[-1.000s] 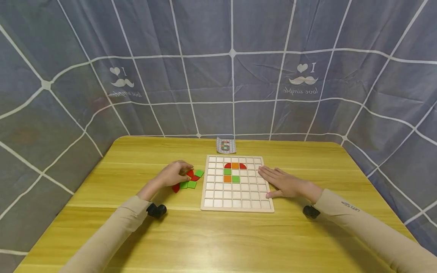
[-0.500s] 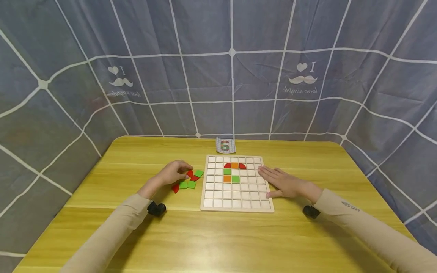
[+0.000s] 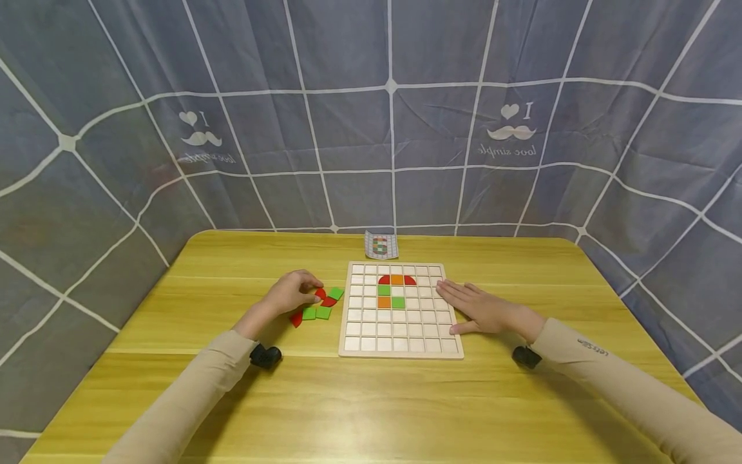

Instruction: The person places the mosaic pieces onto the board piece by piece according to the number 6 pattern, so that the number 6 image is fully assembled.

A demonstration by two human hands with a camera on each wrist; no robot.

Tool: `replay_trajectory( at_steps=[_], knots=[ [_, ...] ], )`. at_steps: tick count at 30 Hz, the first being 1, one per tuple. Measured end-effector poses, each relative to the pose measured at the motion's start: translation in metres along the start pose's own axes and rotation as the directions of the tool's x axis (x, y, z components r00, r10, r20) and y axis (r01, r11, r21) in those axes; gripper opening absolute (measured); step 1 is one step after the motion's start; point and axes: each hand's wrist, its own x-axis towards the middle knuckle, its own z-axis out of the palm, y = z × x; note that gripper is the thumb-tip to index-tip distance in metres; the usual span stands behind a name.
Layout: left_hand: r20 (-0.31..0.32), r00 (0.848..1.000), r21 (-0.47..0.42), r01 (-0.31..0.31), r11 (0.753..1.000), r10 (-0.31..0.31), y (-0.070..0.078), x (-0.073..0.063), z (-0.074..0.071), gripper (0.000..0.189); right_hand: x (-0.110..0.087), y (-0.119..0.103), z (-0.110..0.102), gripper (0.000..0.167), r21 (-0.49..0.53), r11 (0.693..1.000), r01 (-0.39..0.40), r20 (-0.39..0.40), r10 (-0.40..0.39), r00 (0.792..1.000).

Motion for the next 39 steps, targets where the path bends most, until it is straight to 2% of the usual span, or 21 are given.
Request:
replay_trajectory(
  at_steps=[5, 12, 16, 24, 29, 34, 39],
  knots=[
    [0.006, 1.0, 0.03, -0.003, 1.0, 0.003, 0.0, -0.001, -0.003, 0.028, 0.0, -0.001, -0.001, 0.085, 0.0, 1.0, 0.001, -0.003, -0.001, 1.0],
    [0.063, 0.994, 0.044, -0.096, 0.994, 0.093, -0.001, -0.004, -0.007, 0.034, 0.0, 0.0, 0.001, 0.084, 0.003, 1.0, -0.002, 0.0, 0.002, 1.0],
    [0.071, 0.99, 0.031, -0.126, 0.991, 0.124, -0.002, -0.004, -0.007, 0.032, 0.0, -0.001, 0.0, 0.084, 0.004, 1.0, -0.001, 0.0, 0.001, 1.0],
    [0.068, 0.991, 0.014, -0.114, 0.993, 0.113, -0.003, 0.0, -0.006, 0.025, -0.001, -0.001, -0.001, 0.084, 0.007, 1.0, -0.003, 0.002, 0.003, 1.0],
    [0.07, 0.992, 0.039, -0.109, 0.993, 0.106, -0.002, 0.002, -0.009, 0.023, -0.001, -0.001, -0.004, 0.084, 0.005, 1.0, -0.003, -0.004, 0.003, 1.0],
    [0.069, 0.994, 0.083, -0.09, 0.993, 0.084, -0.001, -0.001, -0.011, 0.024, -0.001, -0.002, -0.003, 0.085, 0.013, 1.0, -0.005, 0.004, 0.005, 1.0],
    [0.037, 0.997, 0.097, -0.078, 0.992, 0.074, -0.001, -0.004, -0.01, 0.025, -0.002, -0.001, -0.002, 0.085, 0.018, 1.0, -0.004, 0.006, 0.004, 1.0]
  ],
)
